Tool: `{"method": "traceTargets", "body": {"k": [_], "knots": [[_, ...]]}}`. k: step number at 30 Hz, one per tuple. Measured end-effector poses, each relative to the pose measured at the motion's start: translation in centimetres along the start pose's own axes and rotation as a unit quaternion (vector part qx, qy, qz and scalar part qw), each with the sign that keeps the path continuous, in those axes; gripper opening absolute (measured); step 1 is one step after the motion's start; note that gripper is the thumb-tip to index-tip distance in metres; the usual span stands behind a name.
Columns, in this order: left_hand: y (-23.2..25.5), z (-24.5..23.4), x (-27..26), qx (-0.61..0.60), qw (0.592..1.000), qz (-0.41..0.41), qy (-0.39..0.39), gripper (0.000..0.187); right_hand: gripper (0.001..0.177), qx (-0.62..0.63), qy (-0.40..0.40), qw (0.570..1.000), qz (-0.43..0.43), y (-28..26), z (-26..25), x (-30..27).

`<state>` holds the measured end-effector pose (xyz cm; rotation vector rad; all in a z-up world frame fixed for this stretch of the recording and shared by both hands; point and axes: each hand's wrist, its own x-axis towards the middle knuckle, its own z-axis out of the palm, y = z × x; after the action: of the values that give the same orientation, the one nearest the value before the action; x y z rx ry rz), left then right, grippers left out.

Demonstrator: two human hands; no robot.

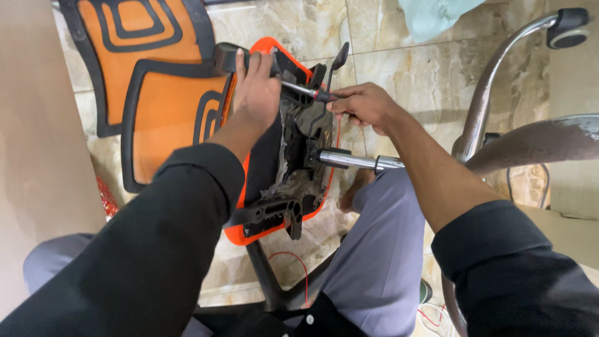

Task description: The person sits on the floor and uses a screwdriver to tighten screws on the underside of an orange and black office chair. They repeatedly adjust the chair and apply torque to fasteners near the seat base.

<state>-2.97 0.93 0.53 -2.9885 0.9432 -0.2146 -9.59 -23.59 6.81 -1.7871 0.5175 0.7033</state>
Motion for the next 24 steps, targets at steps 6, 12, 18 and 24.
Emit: {"method": "traceTargets", "body": {"k": [6,12,18,24], "knots": [[3.8,1.1,-3.0,-0.304,0.931,-0.198,0.045,0.020,0.036,-0.220,0.055,0.945,-0.237,0.4,-0.8,1.2],[3.7,4.0,1.6,-0.781,0.388,-0.490,0.008,0.024,0.031,-0.125,-0.006,0.987,-0.103,-1.4,-1.3,0.2],[4.7,4.3,-0.4,-0.798,0.304,-0.521,-0.002,0.024,0.029,0.043,-0.024,0.998,-0.029,-1.6,-0.3,-1.0],[5.4,4.6,1.4,-0.825,0.237,-0.509,0.055,0.013,0.029,0.066,-0.033,0.997,-0.022,-1.4,-0.9,-1.2]]}}
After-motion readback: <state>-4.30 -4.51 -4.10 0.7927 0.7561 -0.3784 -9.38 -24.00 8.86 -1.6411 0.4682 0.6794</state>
